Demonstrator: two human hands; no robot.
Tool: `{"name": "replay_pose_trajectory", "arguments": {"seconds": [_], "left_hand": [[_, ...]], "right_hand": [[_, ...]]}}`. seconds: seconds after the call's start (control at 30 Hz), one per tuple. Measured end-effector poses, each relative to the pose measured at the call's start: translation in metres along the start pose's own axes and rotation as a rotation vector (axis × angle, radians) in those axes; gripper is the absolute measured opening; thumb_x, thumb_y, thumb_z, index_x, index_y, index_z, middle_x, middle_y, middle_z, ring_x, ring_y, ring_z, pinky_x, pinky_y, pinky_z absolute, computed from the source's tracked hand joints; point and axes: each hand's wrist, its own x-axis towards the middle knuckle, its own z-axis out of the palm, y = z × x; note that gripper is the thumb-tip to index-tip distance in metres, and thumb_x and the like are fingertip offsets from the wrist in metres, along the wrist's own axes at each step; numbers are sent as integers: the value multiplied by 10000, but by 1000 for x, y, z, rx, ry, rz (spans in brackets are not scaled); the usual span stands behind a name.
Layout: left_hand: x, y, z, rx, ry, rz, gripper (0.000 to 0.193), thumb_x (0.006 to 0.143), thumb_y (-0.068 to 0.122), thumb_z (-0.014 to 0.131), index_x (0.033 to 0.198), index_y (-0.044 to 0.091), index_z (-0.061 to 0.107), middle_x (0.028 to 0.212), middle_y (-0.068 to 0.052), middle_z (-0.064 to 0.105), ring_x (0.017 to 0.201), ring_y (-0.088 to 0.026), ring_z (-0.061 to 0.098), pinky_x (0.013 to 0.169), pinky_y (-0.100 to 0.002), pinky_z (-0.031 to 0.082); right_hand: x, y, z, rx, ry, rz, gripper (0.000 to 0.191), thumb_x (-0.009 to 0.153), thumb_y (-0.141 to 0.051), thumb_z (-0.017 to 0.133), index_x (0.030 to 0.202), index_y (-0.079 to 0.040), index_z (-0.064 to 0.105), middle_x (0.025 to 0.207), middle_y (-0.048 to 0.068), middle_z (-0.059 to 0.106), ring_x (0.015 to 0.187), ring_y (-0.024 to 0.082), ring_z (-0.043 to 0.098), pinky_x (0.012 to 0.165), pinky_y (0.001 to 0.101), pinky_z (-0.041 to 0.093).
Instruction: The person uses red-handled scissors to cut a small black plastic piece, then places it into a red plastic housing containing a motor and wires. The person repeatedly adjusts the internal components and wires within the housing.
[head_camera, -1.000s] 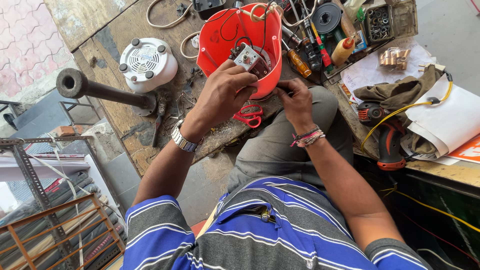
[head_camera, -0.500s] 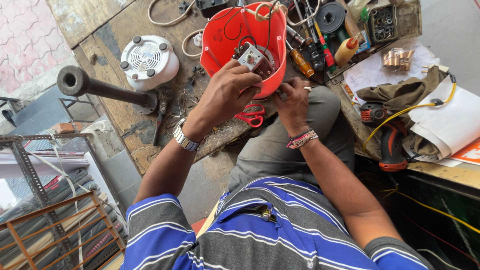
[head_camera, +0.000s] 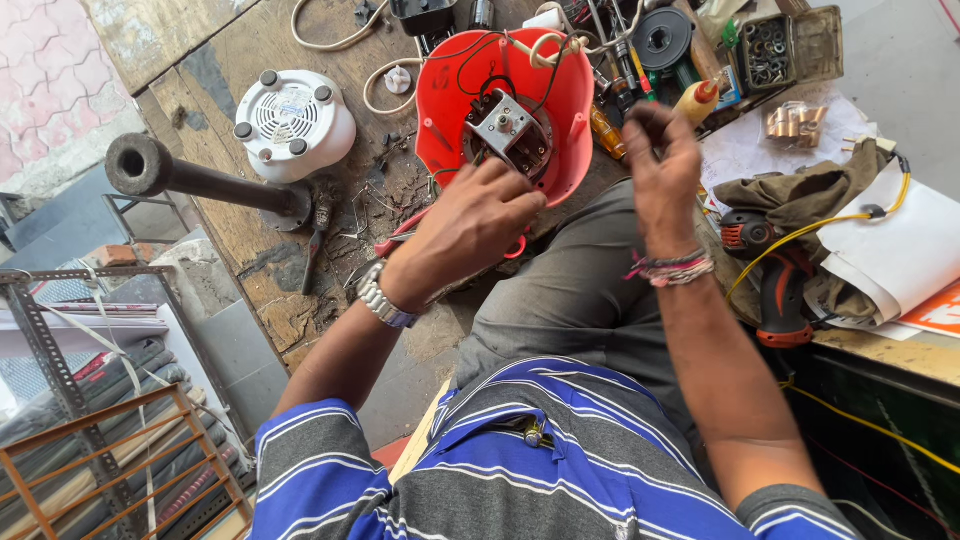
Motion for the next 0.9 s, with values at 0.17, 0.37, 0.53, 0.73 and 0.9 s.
{"name": "replay_pose_trajectory", "arguments": {"seconds": [0.17,0.37,0.53,0.73,0.9], "left_hand": [[-24,-45,-25,-45,432,-190,368,979,286,770,1291,110,684,1304,-90,674,1218,-251,624,1032,-395,534],[-25,-115,-7,-926,478,-765,723,1036,450,572,1595,60,332,1619,-185,391,1500,-314,381,1129,-474,416],[-27,-118,21,-1416,447,-577,888,979,450,603,1653,61,176,1662,-194,343,1545,-332,360,1258,-493,371],[-36,-122,24,-1366,395,-562,778,1070,406,506,1687,132,120,1725,-154,292,1603,-292,310,1317,-456,304],[-41,-129,36,-1383,421,-531,777,1100,451,508,1703,153,119,1763,-139,253,1647,-298,261,1357,-463,253]], "right_hand": [[43,-44,17,-218,-151,-204,331,1169,-215,665,1436,-27,612,1193,106,669,1039,153,619,962,293,546],[55,-71,60,-493,-316,-396,681,1167,-162,692,1635,11,229,1686,263,392,1557,332,420,1287,435,370],[42,-80,76,-503,-342,-140,611,1089,-89,516,1646,-59,266,1626,143,511,1132,240,534,998,338,499],[33,-74,73,-281,-435,-194,537,1184,-90,448,1675,-77,231,1681,112,425,1196,122,615,987,290,585],[29,-64,74,-265,-401,-173,562,1188,-131,443,1711,-106,236,1673,93,462,1078,100,630,944,272,587]]}}
